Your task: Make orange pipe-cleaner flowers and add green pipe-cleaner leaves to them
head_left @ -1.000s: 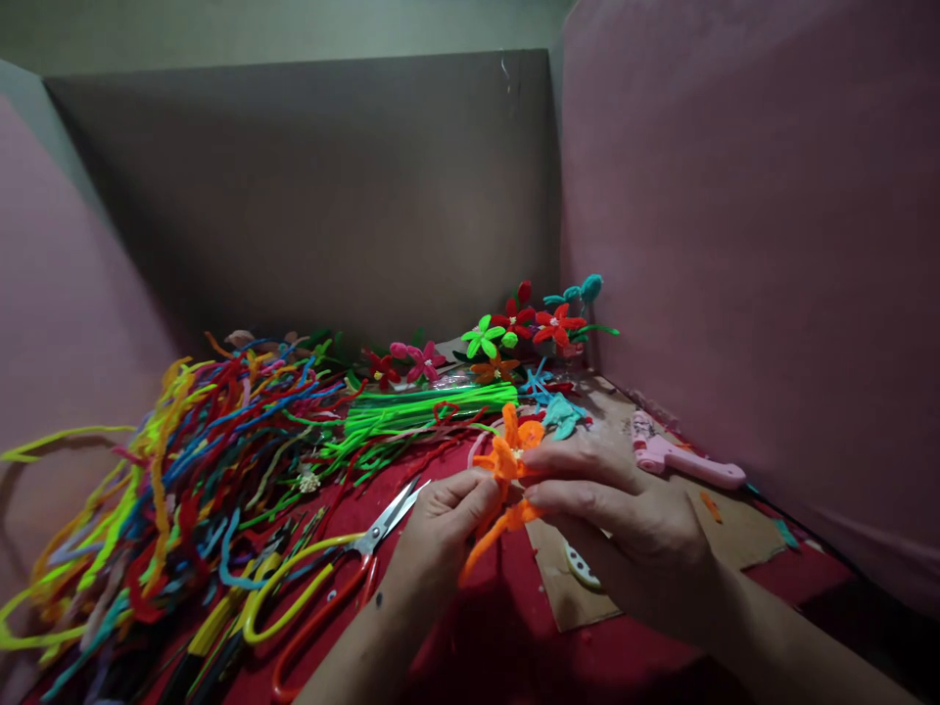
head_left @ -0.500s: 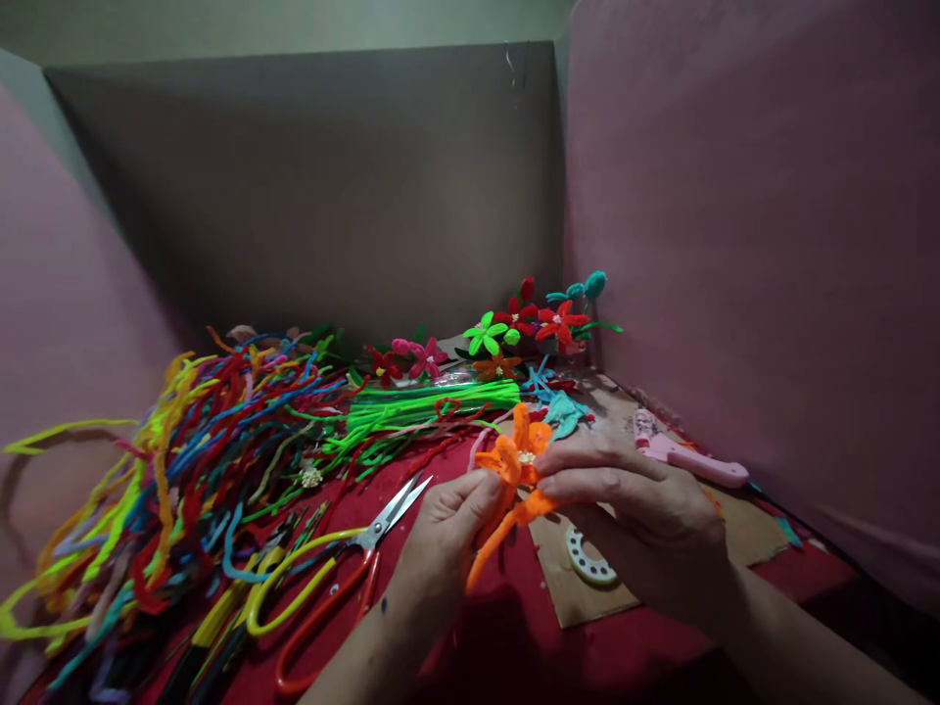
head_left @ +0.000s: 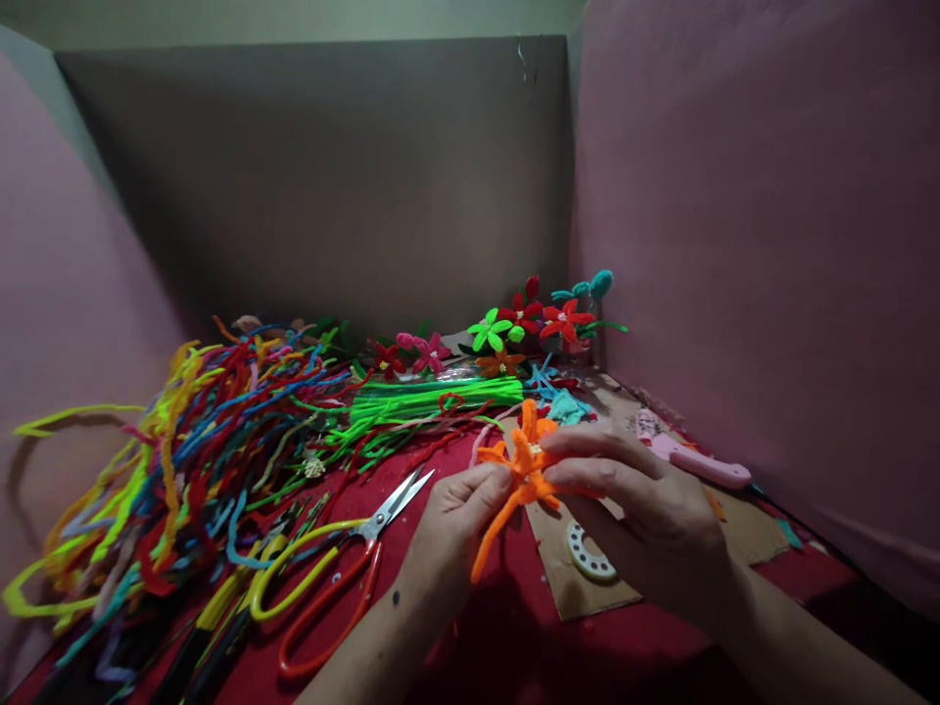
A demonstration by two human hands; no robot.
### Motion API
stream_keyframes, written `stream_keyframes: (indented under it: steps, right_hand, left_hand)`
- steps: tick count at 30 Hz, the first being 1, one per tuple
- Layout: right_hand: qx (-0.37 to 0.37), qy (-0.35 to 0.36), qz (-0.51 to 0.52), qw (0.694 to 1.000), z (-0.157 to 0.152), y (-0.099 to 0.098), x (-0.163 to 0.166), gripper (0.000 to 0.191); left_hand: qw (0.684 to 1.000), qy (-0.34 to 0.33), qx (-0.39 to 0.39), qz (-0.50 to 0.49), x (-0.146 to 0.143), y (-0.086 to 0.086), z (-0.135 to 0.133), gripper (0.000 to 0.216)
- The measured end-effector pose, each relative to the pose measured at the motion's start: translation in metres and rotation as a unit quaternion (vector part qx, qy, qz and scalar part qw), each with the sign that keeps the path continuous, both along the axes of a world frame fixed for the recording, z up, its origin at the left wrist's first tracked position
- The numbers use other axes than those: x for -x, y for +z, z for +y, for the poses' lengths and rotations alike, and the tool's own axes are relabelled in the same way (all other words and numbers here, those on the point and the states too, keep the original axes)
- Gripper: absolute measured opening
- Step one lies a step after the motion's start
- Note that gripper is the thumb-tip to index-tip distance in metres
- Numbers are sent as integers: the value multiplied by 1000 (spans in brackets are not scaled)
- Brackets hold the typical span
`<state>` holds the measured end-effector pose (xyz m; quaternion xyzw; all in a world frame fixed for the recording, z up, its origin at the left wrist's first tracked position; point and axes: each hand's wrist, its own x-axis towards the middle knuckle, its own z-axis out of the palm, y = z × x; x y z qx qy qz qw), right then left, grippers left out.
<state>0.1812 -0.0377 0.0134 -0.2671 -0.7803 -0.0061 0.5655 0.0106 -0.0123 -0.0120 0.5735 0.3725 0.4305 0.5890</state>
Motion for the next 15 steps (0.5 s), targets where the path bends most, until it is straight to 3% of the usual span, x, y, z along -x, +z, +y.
stream_keyframes:
  steps: [15]
  right_hand:
    - [-14,-89,-29,996,0,-6,3,19]
  left_hand:
    - [998,14,-43,40,-2,0,-3,35]
